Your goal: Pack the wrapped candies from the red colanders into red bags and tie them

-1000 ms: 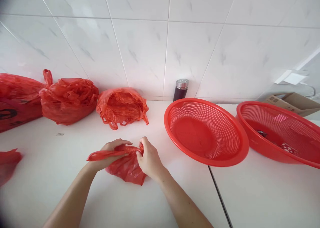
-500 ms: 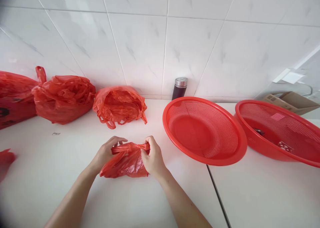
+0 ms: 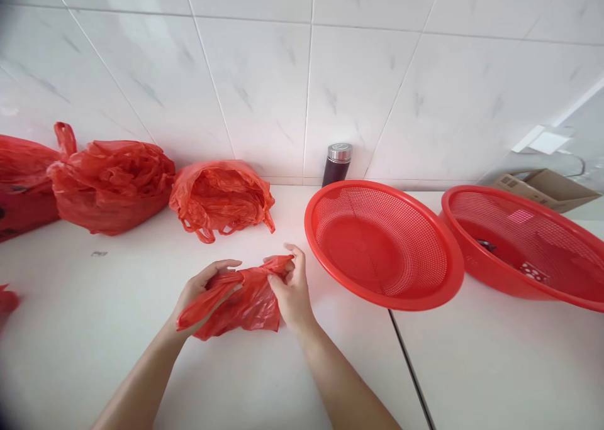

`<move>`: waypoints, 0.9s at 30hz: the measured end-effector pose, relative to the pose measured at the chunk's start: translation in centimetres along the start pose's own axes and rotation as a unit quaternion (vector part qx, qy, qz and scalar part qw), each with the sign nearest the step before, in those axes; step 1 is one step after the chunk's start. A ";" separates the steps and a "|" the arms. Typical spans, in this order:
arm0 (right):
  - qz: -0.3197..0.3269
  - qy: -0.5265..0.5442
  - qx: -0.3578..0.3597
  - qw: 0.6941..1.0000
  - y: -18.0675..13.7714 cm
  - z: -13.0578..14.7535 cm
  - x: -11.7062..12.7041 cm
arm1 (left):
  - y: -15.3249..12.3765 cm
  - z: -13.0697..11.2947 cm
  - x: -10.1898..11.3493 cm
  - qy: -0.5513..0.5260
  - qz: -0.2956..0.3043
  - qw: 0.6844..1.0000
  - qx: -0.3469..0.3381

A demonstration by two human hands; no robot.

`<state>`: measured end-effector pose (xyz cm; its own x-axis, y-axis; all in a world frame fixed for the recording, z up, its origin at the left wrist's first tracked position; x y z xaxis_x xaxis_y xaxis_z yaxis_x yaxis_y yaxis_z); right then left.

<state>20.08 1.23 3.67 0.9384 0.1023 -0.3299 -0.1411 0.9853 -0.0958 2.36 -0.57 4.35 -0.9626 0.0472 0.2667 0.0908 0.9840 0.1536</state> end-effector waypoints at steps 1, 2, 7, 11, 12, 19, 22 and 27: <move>0.008 0.039 -0.026 0.999 0.1 -0.3 0.0 | -0.1 0.3 0.0 -0.018 -0.012 1.000 0.010; 0.017 0.068 -0.053 0.996 0.1 -0.7 -0.1 | -0.2 0.5 -0.1 -0.030 -0.025 0.999 0.015; 0.035 0.060 -0.142 0.987 0.1 -1.9 -0.9 | -0.5 -0.6 -0.4 0.041 -0.046 0.998 -0.028; 0.012 0.020 -0.087 0.996 0.7 -0.6 -1.4 | -0.8 -1.5 -0.5 0.106 -0.069 0.991 -0.039; -0.007 -0.003 -0.063 0.998 1.1 -0.2 -1.4 | -0.9 -1.6 -0.6 0.098 -0.078 0.991 -0.040; -0.135 -0.082 0.025 0.987 3.8 1.5 -0.9 | -1.9 -1.5 -1.1 0.069 -0.118 0.990 -0.042; -0.051 -0.021 -0.016 0.998 4.3 1.8 -2.2 | -2.5 -1.8 -0.5 0.081 -0.156 0.983 -0.050; 0.070 -0.006 -0.073 0.995 3.8 2.4 -4.1 | -2.6 -1.6 -0.1 0.117 -0.168 0.978 -0.047</move>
<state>16.39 4.87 6.89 0.9099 0.2394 -0.3389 -0.3141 0.9311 -0.1856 2.59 -3.46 5.44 -0.8583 -0.3281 0.3947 -0.1873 0.9161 0.3544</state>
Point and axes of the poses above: each hand's wrist, its own y-axis towards the middle knuckle, its own x-axis out of the back of the hand, z = x × y, the point moved 8 cm from there along y, towards the middle knuckle, and after that the axes turned 10 degrees about -x, right-handed, at the moved point
